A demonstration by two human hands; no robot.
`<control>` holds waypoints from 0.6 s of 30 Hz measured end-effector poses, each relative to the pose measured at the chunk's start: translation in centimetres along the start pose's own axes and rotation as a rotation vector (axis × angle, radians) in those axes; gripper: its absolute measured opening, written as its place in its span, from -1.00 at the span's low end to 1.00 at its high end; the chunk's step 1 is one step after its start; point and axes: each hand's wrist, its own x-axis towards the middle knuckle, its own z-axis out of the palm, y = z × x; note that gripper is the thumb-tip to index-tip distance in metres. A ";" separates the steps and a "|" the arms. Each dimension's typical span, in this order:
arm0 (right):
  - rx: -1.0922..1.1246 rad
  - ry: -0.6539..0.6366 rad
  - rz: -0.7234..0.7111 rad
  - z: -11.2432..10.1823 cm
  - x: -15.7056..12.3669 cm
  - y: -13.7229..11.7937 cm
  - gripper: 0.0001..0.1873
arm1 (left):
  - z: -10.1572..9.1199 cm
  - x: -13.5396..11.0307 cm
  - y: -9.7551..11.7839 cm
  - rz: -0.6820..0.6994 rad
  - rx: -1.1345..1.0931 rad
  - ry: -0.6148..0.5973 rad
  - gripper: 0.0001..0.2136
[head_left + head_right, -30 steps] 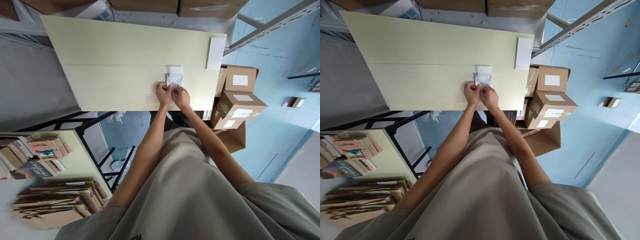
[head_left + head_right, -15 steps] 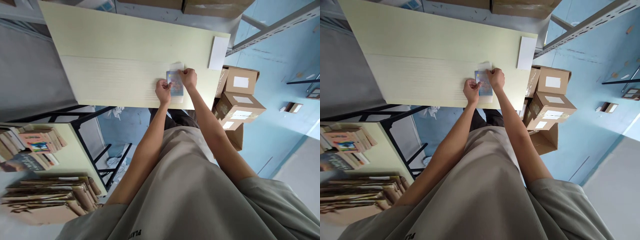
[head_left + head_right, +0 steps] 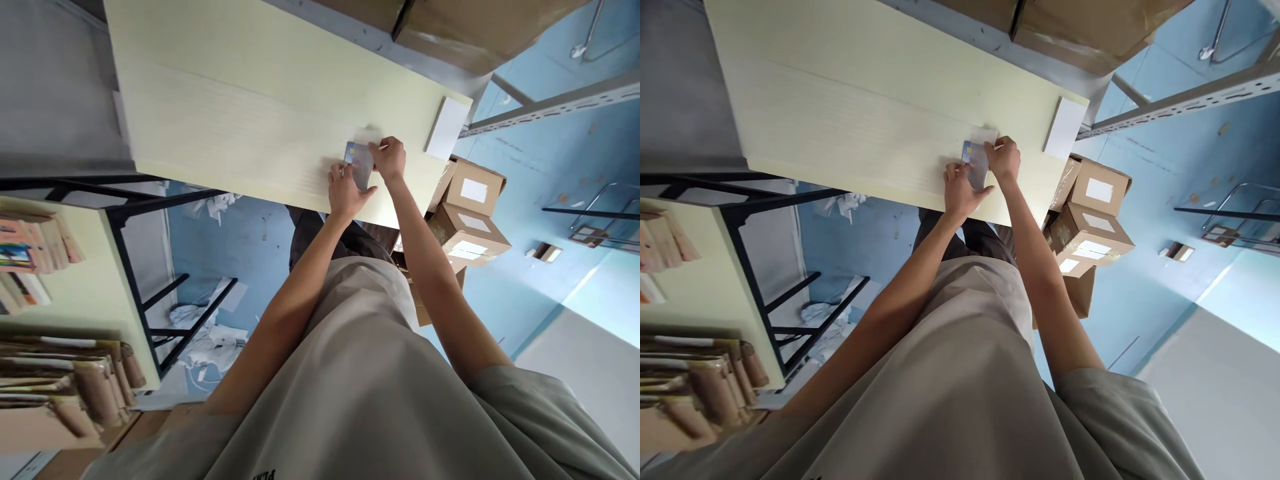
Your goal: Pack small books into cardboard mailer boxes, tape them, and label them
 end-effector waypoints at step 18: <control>-0.721 -0.628 -0.829 -4.5 2.9 -5.5 -0.35 | -1.3 -0.5 -2.3 0.092 -0.144 -0.003 -0.52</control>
